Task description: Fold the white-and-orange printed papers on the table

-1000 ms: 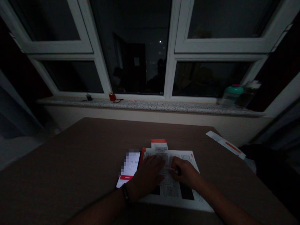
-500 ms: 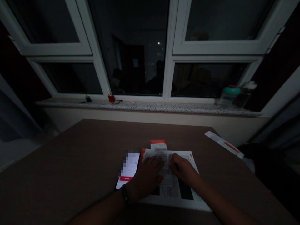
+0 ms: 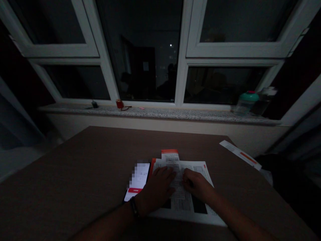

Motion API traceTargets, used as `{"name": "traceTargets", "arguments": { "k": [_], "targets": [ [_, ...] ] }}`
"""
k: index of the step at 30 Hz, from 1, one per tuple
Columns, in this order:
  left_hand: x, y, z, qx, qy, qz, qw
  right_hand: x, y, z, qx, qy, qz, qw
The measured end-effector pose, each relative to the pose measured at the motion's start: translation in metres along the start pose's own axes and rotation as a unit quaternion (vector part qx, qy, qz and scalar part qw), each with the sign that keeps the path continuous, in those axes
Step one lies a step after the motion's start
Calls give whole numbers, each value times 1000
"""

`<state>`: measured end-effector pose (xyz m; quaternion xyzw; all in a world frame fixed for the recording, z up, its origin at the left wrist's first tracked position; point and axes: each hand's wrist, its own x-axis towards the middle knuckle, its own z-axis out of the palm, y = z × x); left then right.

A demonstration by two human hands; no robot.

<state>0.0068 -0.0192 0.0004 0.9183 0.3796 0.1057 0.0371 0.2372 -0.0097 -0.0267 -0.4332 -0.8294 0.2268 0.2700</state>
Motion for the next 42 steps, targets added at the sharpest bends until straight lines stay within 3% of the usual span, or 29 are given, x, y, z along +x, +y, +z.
{"name": "traceTargets", "arguments": {
  "k": [5,14,19,24,32,42],
  "targets": [
    [2,0,-1,6,-1,0,1000,6,3,-1,16,16,15,1000],
    [0,-1,1,10,6,-1,1000,-7,-10,-7,45,-48,-47,997],
    [1,-1,0,8,-6,0,1000,-9,-11,-8,46,-61,-48,996],
    [1,-1,0,1,-5,3,1000,-2,-3,-3,29,-19,-26,999],
    [1,-3,4,-7,7,3,1000,9,3,0,-10,44,-50,998],
    [-1,-2,3,-1,0,0,1000,-10,-3,0,1,-23,-94,995]
  ]
}}
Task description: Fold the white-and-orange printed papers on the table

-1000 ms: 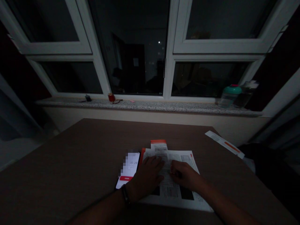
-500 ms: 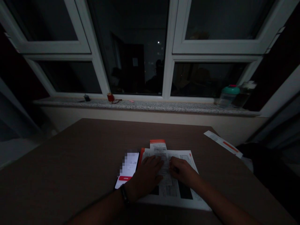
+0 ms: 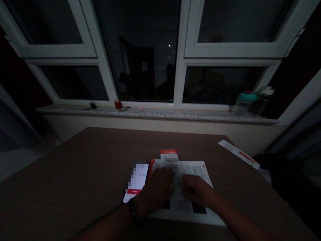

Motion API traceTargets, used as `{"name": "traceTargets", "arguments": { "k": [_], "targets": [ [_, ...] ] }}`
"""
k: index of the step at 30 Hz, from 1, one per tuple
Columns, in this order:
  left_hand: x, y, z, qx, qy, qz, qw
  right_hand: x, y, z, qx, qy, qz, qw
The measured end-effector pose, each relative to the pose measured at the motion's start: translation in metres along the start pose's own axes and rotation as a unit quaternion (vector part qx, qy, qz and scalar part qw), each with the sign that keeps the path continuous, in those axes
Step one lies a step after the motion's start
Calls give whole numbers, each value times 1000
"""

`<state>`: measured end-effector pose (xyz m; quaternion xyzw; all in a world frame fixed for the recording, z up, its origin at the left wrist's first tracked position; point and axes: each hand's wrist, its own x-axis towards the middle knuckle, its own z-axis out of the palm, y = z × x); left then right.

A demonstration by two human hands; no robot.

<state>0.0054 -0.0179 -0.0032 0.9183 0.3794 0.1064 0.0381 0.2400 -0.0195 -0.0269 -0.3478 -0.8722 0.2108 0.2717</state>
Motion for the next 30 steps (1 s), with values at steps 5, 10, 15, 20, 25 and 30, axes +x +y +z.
{"name": "traceTargets", "arguments": {
  "k": [5,10,15,20,25,30],
  "targets": [
    [0,0,0,-11,-3,3,1000,-5,-6,-1,14,-32,-16,999],
    [0,1,-2,-19,-5,-1,1000,0,-5,0,27,-21,9,999],
    [1,1,-4,-24,-12,-5,1000,8,1,2,8,22,54,998],
    [1,0,-3,-24,-6,-2,1000,15,9,2,-12,73,108,991],
    [-1,-4,2,-22,3,11,1000,15,11,2,-6,111,144,983],
    [-2,-4,-1,-37,18,18,999,13,13,2,5,123,154,980]
  ]
}}
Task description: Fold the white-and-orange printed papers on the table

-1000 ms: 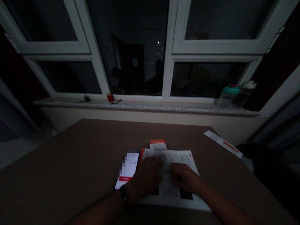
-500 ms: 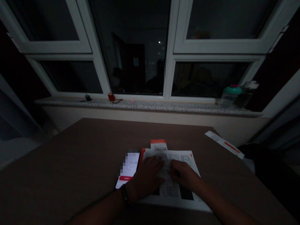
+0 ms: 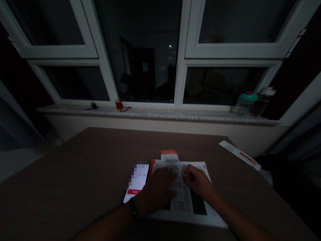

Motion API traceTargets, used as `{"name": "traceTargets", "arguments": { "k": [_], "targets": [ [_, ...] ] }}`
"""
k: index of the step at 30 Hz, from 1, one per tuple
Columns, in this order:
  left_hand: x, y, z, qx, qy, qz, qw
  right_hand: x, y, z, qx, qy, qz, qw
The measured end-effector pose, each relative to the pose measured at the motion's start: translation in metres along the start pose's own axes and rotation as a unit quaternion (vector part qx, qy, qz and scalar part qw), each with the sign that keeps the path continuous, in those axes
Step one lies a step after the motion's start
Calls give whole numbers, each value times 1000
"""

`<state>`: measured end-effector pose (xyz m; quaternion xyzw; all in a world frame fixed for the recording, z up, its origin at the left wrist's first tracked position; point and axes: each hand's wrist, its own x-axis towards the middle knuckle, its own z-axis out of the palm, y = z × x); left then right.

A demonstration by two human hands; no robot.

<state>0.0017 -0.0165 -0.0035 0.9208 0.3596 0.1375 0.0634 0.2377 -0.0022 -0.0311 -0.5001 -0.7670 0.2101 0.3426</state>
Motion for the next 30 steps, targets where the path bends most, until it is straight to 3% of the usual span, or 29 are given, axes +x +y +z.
{"name": "traceTargets", "arguments": {
  "k": [6,19,25,30],
  "targets": [
    [3,5,-8,-21,4,17,1000,0,-5,-3,10,-5,9,1000],
    [7,12,-18,1,-44,42,998,-3,-8,-6,2,-43,-24,999],
    [6,11,-17,9,-50,45,998,-7,-8,-6,2,-62,-57,996],
    [6,9,-14,7,-49,43,998,-6,-6,-4,-2,-102,-128,987]
  ]
}}
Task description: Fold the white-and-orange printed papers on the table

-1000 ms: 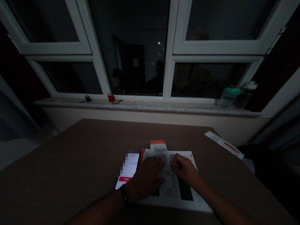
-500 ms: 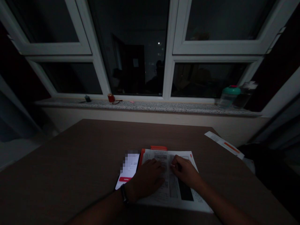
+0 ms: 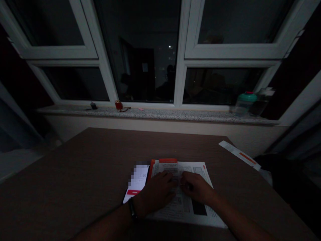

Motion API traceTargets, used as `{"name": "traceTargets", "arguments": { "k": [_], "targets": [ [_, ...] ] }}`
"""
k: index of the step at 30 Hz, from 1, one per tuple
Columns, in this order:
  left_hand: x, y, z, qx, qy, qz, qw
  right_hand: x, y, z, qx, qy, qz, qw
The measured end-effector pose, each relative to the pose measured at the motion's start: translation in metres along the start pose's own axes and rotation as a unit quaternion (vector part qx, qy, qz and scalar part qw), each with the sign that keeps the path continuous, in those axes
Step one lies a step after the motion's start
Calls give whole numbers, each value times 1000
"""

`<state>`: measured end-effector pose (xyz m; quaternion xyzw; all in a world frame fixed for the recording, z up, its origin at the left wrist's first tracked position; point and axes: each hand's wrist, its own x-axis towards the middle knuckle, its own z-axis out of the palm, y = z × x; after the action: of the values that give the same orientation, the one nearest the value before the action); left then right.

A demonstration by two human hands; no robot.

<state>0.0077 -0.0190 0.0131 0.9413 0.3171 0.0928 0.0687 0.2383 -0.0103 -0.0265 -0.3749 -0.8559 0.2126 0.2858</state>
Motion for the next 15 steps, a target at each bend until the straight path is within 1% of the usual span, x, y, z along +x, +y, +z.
{"name": "traceTargets", "arguments": {
  "k": [3,7,10,13,15],
  "targets": [
    [0,-1,2,0,2,0,1000,4,2,2,-13,12,0,1000],
    [0,0,1,0,5,3,1000,10,4,3,-29,51,30,998],
    [0,1,0,-6,5,1,1000,12,3,2,-23,66,55,996],
    [1,1,-1,-9,5,-5,1000,10,3,0,0,56,62,997],
    [1,1,-1,-12,5,-6,1000,7,2,-1,14,35,54,998]
  ]
}}
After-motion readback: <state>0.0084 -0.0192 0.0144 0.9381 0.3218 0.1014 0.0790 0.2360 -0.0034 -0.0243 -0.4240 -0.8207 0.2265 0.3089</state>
